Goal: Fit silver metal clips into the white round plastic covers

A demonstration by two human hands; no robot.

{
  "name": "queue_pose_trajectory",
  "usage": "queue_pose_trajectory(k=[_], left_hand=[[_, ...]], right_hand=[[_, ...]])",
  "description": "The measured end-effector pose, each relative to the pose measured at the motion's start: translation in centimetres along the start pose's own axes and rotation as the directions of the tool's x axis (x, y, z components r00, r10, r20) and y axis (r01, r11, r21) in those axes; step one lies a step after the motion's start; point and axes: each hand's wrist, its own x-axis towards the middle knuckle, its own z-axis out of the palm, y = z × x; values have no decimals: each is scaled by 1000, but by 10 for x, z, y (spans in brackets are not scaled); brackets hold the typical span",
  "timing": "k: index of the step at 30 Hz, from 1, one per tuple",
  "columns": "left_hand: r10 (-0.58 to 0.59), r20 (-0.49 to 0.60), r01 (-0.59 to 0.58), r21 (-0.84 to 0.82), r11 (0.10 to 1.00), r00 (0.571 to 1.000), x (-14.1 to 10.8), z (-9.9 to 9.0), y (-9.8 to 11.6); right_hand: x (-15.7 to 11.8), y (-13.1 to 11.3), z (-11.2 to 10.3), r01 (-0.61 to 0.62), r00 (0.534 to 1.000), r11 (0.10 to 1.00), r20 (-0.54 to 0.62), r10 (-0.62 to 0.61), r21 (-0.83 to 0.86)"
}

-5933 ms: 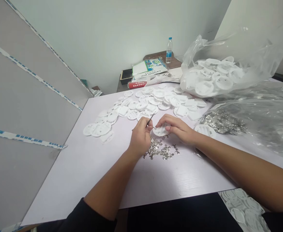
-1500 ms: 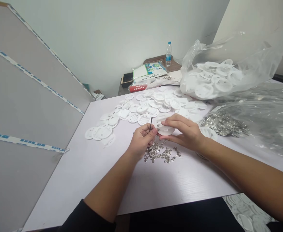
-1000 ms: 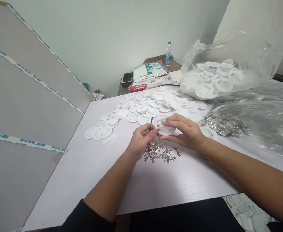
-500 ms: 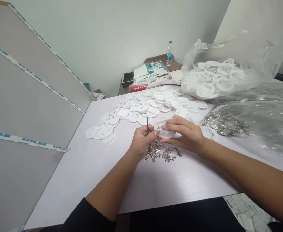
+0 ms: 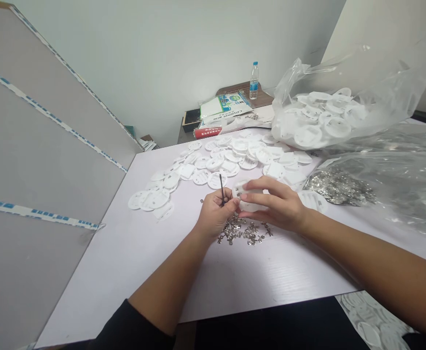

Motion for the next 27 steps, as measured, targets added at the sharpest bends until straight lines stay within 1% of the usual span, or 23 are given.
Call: queue_pose_trajectory(k=[2,3,5,7,8,10,13,18,21,23,24,25,27], left_hand=[[-13,4,13,13,1000,1000,0,0,1],[-20,5,20,14,1000,1000,0,0,2],[-18,16,18,22,1000,1000,0,-1,3],[-5,45,3,52,999,999,0,-1,4],[-2,65,-3,71,997,998,0,-1,4],[2,102,-13,110,994,995,0,-1,5],[17,121,-38,173,984,992,-1,-1,4],[49,125,-90,351,932,991,-1,0,6],[56,107,-98,448,888,993,0,0,7],[62,83,-96,508,856,995,0,-1,8],[70,68,-95,543,835,995,0,-1,8],[86,55,-101,586,804,995,1,-3,9],[149,53,-144,694,706,987,1,-7,12]], right_hand=[[-2,1,-1,-123,992,992,-9,122,-32],[-3,2,-1,-191,982,981,7,191,-19],[-5,3,-1,-308,949,949,90,302,60],[-6,4,-1,-385,915,913,183,360,131],[-7,4,0,-404,905,904,205,372,141],[-9,4,0,-401,907,908,192,374,123],[-10,4,2,-344,930,936,167,328,77],[-7,6,4,-226,954,972,217,209,58],[-6,9,5,-210,953,977,229,199,28],[-8,12,4,-233,941,972,255,221,15],[-10,14,3,-263,928,965,275,251,10],[-11,16,3,-304,909,953,300,290,2],[-15,20,1,-409,847,912,360,390,-26]])
